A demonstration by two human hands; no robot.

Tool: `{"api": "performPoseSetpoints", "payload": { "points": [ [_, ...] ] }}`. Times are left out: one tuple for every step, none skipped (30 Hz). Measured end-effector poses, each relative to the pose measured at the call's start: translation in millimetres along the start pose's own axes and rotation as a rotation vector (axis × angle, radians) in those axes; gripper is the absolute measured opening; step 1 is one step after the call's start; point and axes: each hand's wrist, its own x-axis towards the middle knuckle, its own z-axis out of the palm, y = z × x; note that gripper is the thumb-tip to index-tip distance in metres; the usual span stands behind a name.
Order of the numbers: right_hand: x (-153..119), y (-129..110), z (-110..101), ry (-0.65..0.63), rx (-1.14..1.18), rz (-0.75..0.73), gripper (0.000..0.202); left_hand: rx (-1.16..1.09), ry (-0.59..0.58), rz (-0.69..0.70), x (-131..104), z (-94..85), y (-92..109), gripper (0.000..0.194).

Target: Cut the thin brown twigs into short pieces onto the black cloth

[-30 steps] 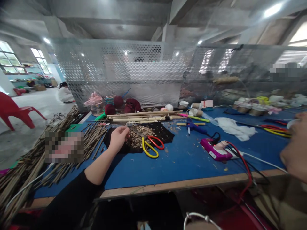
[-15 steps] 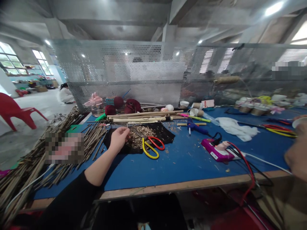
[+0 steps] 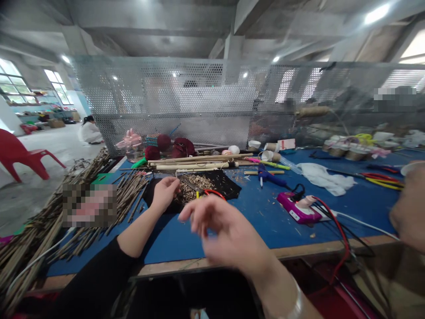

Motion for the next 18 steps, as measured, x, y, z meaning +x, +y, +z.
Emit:
{"api": "performPoseSetpoints", "payload": {
  "points": [
    [36.2,-28.2,-8.7,0.043,-0.161,0.060,0.020,0.000,-0.003,-0.003,0.1,-0.1,-0.2,0.024],
    [66.0,-52.8,-14.9,0.093,-0.364,0.127,0.020,0.000,-0.006,-0.009,0.3,-0.2,-0.3,0.024],
    [88.6,-71.6,-18.7,0.133,-0.570,0.194,0.020,-0.001,-0.009,-0.015,0.5,-0.4,-0.4,0.025],
    [104.0,-83.6,-20.6,0.180,-0.756,0.235,0.022,-0.004,-0.011,-0.023,0.8,-0.5,-0.3,0.025],
    [113.1,-89.0,-21.2,0.134,-0.880,0.295,0.022,-0.008,-0.011,-0.032,1.1,-0.7,-0.1,0.025],
    [117.4,-88.8,-21.1,0.073,-0.931,0.343,0.023,-0.010,-0.011,-0.040,1.4,-0.8,0.1,0.025],
    [118.7,-84.8,-20.6,0.017,-0.961,0.368,0.026,-0.011,-0.011,-0.045,1.6,-1.0,0.3,0.024],
    [118.6,-79.1,-20.1,-0.019,-0.988,0.380,0.029,-0.010,-0.013,-0.049,1.7,-1.2,0.5,0.024],
    [118.3,-73.2,-19.5,-0.042,-1.016,0.389,0.033,-0.008,-0.017,-0.051,1.7,-1.3,0.6,0.023],
    [118.8,-68.4,-19.1,-0.053,-1.044,0.385,0.037,-0.006,-0.021,-0.050,1.6,-1.5,0.5,0.023],
    [120.2,-65.1,-18.7,-0.057,-1.074,0.382,0.040,-0.005,-0.025,-0.048,1.5,-1.6,0.3,0.023],
    [122.5,-63.5,-18.3,-0.061,-1.099,0.380,0.042,-0.005,-0.028,-0.047,1.3,-1.7,0.0,0.024],
    [125.4,-63.3,-18.0,-0.067,-1.114,0.379,0.043,-0.007,-0.028,-0.046,1.2,-1.8,-0.4,0.024],
    [128.4,-64.0,-17.8,-0.074,-1.123,0.382,0.044,-0.009,-0.028,-0.046,1.2,-1.9,-0.8,0.025],
    [131.3,-65.2,-17.9,-0.081,-1.125,0.388,0.045,-0.010,-0.024,-0.046,1.3,-2.0,-1.2,0.025],
    [133.7,-66.7,-18.2,-0.082,-1.124,0.393,0.046,-0.011,-0.021,-0.047,1.5,-2.2,-1.4,0.026],
    [135.5,-68.1,-18.9,-0.077,-1.119,0.395,0.046,-0.012,-0.015,-0.049,1.9,-2.4,-1.5,0.026],
    [136.7,-69.3,-20.0,-0.063,-1.110,0.392,0.046,-0.014,-0.009,-0.050,2.3,-2.7,-1.3,0.026]
  ]
}}
